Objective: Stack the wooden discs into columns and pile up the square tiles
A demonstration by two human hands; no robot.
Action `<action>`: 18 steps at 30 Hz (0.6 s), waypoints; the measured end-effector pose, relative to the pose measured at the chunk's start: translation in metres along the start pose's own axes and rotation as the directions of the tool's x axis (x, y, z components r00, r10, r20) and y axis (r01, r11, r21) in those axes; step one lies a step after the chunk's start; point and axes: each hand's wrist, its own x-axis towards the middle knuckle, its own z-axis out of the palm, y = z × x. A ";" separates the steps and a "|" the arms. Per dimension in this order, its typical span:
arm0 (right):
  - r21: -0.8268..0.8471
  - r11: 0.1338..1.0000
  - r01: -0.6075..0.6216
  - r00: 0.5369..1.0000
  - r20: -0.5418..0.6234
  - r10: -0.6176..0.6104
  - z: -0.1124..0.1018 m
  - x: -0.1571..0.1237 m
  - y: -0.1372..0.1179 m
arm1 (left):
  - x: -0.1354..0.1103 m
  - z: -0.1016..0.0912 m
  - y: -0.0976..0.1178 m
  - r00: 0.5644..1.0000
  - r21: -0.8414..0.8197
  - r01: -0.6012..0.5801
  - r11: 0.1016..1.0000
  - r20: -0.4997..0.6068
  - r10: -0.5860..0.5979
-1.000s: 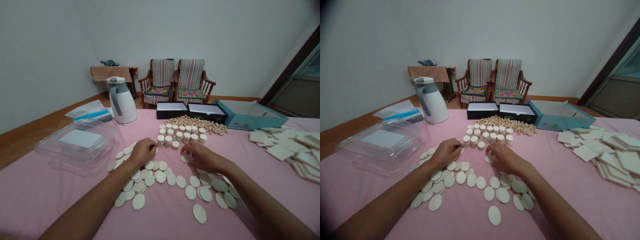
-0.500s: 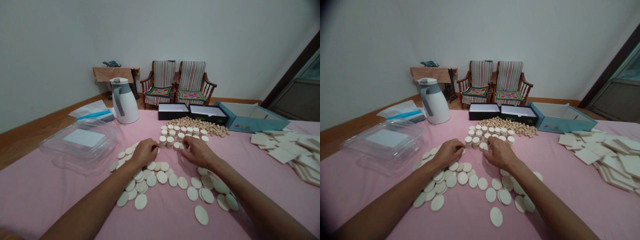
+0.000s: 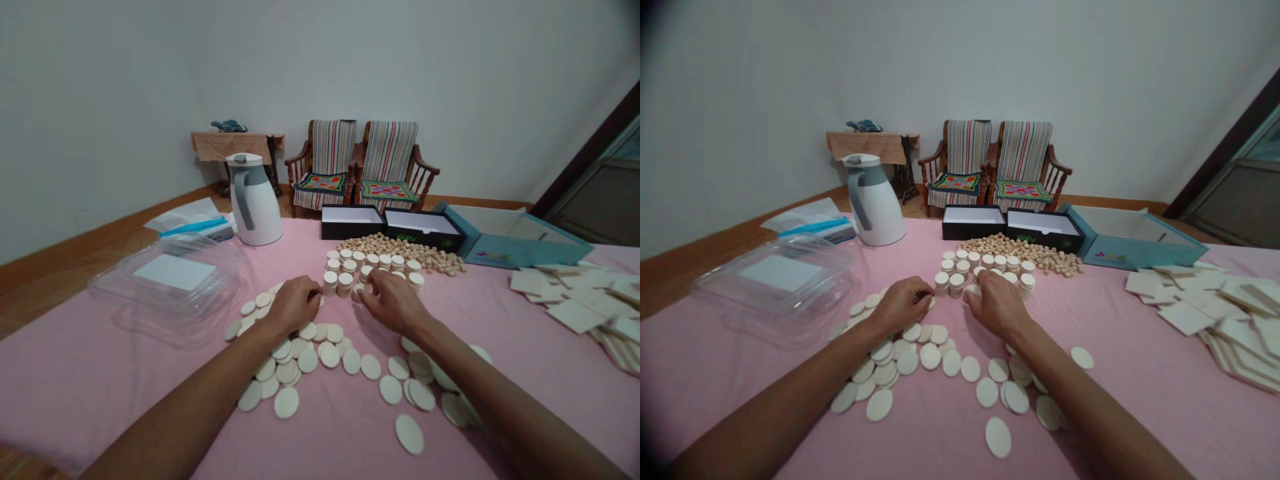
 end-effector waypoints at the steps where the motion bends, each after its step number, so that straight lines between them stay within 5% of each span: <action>1: 0.018 1.000 0.002 1.000 0.008 -0.002 -0.004 -0.003 0.000 | 0.000 0.000 0.000 1.000 -0.001 0.000 1.000 0.002 0.000; 4: 0.152 0.984 0.090 0.971 0.208 -0.121 -0.017 -0.016 0.000 | 0.000 -0.001 0.002 1.000 -0.005 0.008 1.000 0.005 -0.008; 7: 0.315 0.933 0.175 0.853 0.424 -0.304 -0.028 -0.033 0.000 | 0.000 -0.002 0.002 1.000 -0.011 0.009 1.000 0.007 -0.009; 11: 0.323 0.923 0.207 0.775 0.523 -0.356 -0.032 -0.052 -0.006 | -0.001 -0.002 0.001 1.000 -0.011 0.009 1.000 0.006 -0.009; 15: 0.308 0.917 0.253 0.769 0.512 -0.383 -0.029 -0.059 -0.015 | 0.000 -0.001 0.001 1.000 -0.017 0.010 1.000 0.006 -0.010; 18: 0.213 0.941 0.264 0.813 0.476 -0.336 -0.024 -0.056 -0.019 | 0.000 -0.001 0.001 1.000 -0.019 0.008 1.000 0.005 -0.008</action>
